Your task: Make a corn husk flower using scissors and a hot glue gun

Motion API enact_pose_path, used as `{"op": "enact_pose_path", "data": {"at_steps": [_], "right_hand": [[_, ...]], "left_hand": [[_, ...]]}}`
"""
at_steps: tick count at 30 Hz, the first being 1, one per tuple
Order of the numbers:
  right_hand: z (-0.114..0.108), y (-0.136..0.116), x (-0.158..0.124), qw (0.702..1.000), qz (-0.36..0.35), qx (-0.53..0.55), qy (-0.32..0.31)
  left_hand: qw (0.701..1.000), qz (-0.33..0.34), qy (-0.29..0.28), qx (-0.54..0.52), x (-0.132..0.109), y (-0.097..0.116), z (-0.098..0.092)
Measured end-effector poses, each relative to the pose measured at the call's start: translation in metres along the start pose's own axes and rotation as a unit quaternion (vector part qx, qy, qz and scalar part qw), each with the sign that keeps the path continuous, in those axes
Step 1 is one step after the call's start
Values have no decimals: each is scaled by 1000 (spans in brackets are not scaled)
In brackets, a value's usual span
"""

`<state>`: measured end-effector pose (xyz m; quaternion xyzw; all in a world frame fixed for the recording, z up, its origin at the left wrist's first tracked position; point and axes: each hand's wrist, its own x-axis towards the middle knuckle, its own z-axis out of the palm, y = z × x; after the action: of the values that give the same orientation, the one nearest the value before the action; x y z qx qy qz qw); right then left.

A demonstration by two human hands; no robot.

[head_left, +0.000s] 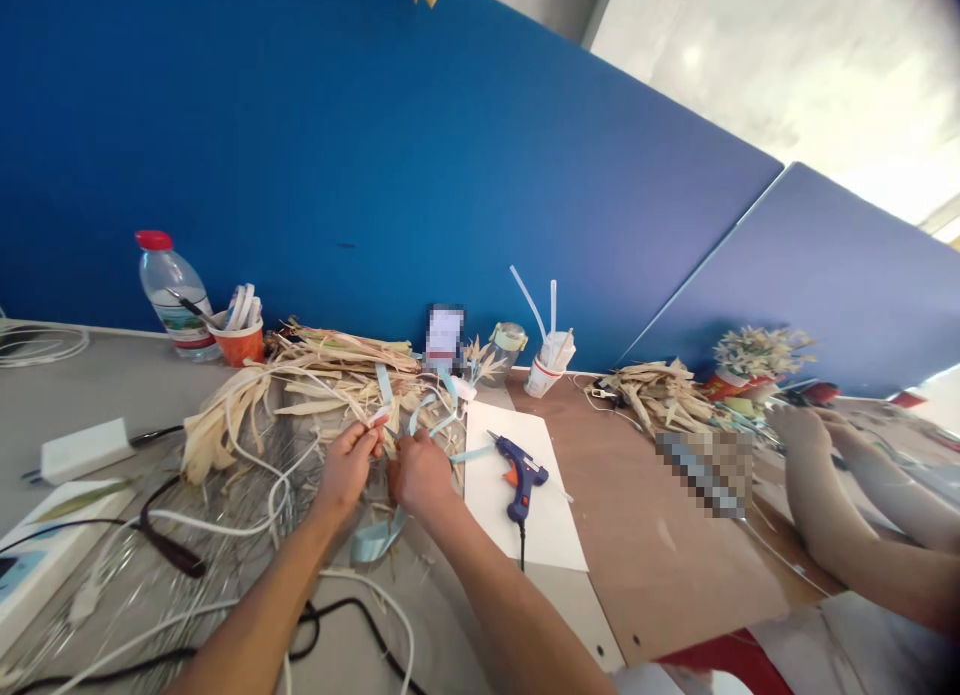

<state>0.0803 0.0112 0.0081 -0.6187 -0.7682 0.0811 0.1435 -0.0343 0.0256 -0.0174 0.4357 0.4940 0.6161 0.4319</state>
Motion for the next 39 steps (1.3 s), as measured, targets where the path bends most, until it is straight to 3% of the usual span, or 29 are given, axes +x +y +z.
{"op": "enact_pose_path", "data": {"at_steps": [3, 10, 16, 26, 33, 35, 39], "right_hand": [[6, -3, 10, 999, 12, -31, -6], [5, 11, 13, 996, 75, 33, 38], [13, 10, 14, 995, 33, 73, 51], [22, 11, 26, 995, 47, 44, 74], [17, 15, 28, 986, 60, 114, 103], [12, 17, 25, 962, 93, 236, 97], [10, 18, 13, 859, 124, 494, 55]], "left_hand": [[999, 5, -24, 23, 0, -1, -1], [999, 15, -5, 51, -2, 2, 0], [999, 1, -7, 44, -1, -8, -1], [999, -29, -24, 24, -2, -8, -1], [998, -34, -18, 46, -1, -10, -3], [998, -37, -16, 57, -1, -9, -3], [996, -54, -37, 53, -5, -3, 1]]}}
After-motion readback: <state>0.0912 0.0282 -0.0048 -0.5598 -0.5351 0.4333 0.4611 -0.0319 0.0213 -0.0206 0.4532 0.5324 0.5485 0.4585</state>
